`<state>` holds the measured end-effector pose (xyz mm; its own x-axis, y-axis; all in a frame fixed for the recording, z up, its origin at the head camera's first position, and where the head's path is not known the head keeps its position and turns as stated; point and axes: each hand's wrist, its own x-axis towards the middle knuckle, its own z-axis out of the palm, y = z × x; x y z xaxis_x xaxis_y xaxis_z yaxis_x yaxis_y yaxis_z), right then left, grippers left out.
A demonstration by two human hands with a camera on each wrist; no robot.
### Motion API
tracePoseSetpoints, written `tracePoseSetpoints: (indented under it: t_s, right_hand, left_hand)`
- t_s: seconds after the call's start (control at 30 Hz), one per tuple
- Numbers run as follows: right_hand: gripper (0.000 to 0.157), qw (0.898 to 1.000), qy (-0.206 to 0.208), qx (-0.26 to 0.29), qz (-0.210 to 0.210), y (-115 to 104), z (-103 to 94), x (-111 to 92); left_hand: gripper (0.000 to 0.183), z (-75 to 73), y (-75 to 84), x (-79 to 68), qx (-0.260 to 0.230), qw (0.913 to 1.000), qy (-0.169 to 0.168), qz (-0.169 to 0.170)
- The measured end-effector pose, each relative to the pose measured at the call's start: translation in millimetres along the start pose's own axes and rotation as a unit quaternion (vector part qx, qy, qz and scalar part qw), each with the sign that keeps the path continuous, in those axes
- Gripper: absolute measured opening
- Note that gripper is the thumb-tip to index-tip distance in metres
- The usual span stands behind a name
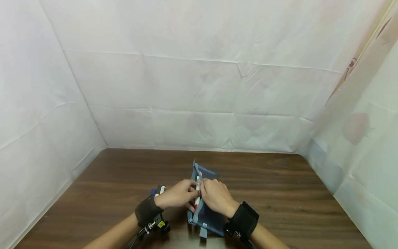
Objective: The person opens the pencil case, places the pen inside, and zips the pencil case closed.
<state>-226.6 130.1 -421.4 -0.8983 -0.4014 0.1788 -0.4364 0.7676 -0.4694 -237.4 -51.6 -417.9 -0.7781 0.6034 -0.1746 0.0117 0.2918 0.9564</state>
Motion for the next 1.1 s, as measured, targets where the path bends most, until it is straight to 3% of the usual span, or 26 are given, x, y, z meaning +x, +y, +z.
tracePoseSetpoints:
  t_s: [0.2,0.47,0.83,1.0,1.1]
  right_hand:
    - [0.037,1.0,0.008,-0.008,-0.001,-4,1.0,-6]
    - [0.034,1.0,0.017,-0.006,-0.005,-7,-2.5,-11]
    - [0.035,1.0,0.003,0.013,0.0,-12,-4.8,-10]
    - [0.036,0.999,-0.013,0.031,-0.003,-14,-5.5,-10]
    - [0.037,0.999,-0.014,0.038,-0.004,-14,-5.5,-10]
  left_hand:
    - [0.031,6.3,-2.5,-4.4,0.041,0.9992,0.0,-0.002]
    - [0.017,12.1,1.0,-5.1,0.119,0.9927,0.014,0.016]
    - [0.017,12.8,0.3,-4.3,0.13,0.9908,0.026,0.028]
    - [0.006,14.8,-2.3,-1.7,0.149,0.9875,0.035,0.038]
    - [0.017,16.6,-3.5,0.6,0.171,0.9831,0.046,0.045]
